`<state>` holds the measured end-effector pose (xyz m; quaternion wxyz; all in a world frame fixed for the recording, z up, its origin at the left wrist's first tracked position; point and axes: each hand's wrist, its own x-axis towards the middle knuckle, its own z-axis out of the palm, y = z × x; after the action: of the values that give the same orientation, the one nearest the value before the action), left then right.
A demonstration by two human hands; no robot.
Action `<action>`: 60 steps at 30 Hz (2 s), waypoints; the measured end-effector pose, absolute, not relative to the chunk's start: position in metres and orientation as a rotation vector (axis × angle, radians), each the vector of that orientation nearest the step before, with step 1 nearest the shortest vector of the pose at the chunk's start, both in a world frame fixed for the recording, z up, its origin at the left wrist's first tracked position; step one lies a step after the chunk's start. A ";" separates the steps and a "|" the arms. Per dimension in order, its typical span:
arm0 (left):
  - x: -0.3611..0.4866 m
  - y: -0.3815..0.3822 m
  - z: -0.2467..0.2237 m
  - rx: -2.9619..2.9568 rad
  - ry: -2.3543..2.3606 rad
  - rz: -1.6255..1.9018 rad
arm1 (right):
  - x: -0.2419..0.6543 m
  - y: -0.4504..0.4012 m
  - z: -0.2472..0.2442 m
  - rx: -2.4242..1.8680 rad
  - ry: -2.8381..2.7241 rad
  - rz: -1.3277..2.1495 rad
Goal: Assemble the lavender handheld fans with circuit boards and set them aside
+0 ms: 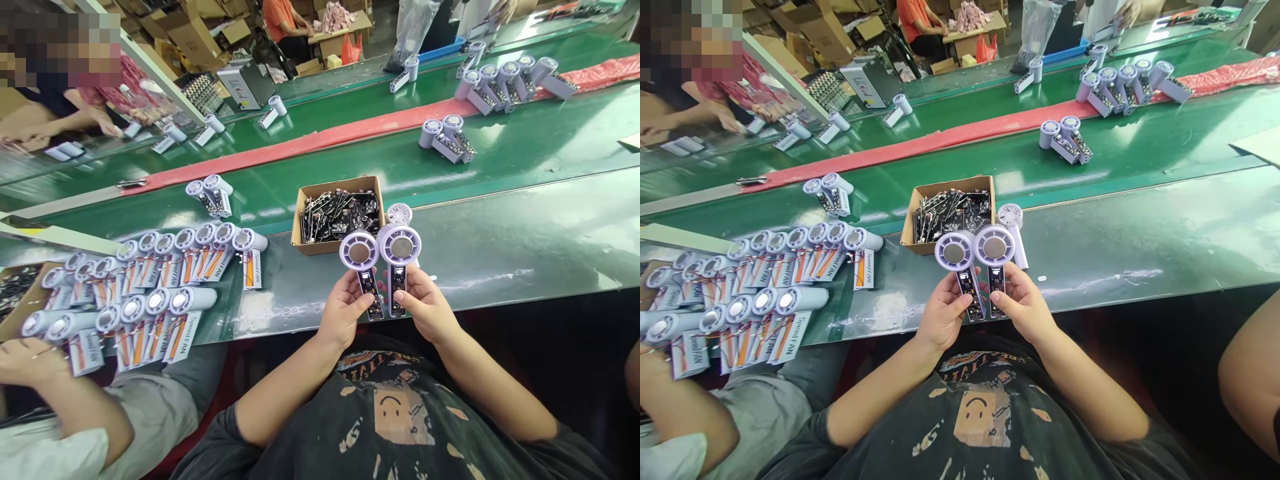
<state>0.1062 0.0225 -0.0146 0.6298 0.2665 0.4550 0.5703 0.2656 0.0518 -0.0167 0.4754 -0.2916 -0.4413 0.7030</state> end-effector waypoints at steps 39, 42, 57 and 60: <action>0.071 0.006 -0.027 1.000 1.347 1.094 | 0.247 0.034 -0.030 -1.174 -1.466 1.443; 0.059 0.010 -0.023 1.196 1.582 0.853 | 0.246 0.034 -0.032 -1.346 -1.655 1.349; 0.015 0.006 -0.016 1.726 1.606 0.465 | 0.203 0.044 0.003 -1.919 -2.324 0.460; -0.002 -0.002 -0.019 1.691 1.666 0.615 | 0.214 0.041 0.002 -1.894 -2.283 0.491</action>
<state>-0.0024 -0.0018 -0.0189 0.3380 0.6491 0.6393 0.2362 0.2136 0.0405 0.0022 0.0671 -0.6285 -0.7576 0.1629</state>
